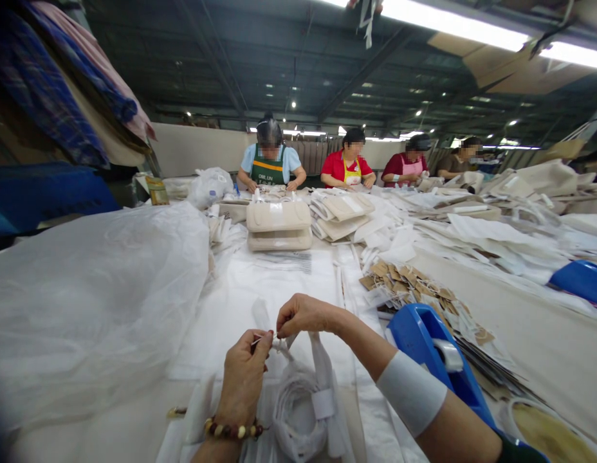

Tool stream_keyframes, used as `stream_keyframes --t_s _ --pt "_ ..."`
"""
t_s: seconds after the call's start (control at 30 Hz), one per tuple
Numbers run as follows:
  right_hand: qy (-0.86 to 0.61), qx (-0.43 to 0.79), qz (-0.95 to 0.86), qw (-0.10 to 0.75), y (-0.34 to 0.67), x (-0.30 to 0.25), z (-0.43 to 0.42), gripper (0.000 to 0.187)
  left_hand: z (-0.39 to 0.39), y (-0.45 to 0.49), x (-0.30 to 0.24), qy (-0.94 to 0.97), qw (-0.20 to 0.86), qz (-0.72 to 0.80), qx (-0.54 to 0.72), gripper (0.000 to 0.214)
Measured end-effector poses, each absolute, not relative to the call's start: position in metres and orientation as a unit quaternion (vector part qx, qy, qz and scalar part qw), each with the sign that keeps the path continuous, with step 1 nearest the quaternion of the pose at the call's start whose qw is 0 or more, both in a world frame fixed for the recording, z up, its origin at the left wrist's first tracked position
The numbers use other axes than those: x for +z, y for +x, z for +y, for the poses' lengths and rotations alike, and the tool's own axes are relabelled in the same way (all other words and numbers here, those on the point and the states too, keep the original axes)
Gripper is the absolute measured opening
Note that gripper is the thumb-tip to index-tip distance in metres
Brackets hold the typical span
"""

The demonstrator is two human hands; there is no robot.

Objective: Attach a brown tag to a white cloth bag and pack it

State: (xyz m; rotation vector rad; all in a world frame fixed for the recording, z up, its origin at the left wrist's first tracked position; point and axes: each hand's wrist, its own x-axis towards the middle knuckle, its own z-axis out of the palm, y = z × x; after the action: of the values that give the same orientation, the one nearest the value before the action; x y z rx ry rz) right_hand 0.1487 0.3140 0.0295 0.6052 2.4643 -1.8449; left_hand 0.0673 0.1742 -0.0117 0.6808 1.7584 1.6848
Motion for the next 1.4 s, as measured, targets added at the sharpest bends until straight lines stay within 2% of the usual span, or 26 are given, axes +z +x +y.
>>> stream_keyframes --t_s 0.17,0.27,0.5,0.57,0.8,1.17,1.4 --pt "0.200 -0.597 0.777 0.002 0.147 0.028 0.314 0.007 0.174 0.069 -0.006 0.205 0.390 0.582 0.684 0.028" --pt "0.201 -0.615 0.762 0.009 0.149 0.032 0.314 0.011 0.173 0.069 0.000 0.160 0.436 0.528 0.711 0.029" --pt "0.201 -0.720 0.664 -0.015 0.165 0.044 0.315 0.042 0.168 0.067 0.008 0.126 0.449 0.464 0.753 0.030" --pt "0.197 -0.733 0.650 -0.029 0.169 0.039 0.315 0.045 0.168 0.067 0.008 0.122 0.438 0.458 0.763 0.027" --pt "0.240 -0.683 0.678 -0.127 0.168 0.030 0.301 0.029 0.172 0.068 0.001 0.100 0.410 0.471 0.775 0.026" --pt "0.249 -0.591 0.764 -0.072 0.145 0.046 0.297 0.016 0.177 0.072 -0.007 0.129 0.363 0.508 0.770 0.034" --pt "0.261 -0.582 0.766 -0.081 0.140 0.041 0.291 0.025 0.176 0.070 -0.006 0.183 0.325 0.559 0.740 0.023"
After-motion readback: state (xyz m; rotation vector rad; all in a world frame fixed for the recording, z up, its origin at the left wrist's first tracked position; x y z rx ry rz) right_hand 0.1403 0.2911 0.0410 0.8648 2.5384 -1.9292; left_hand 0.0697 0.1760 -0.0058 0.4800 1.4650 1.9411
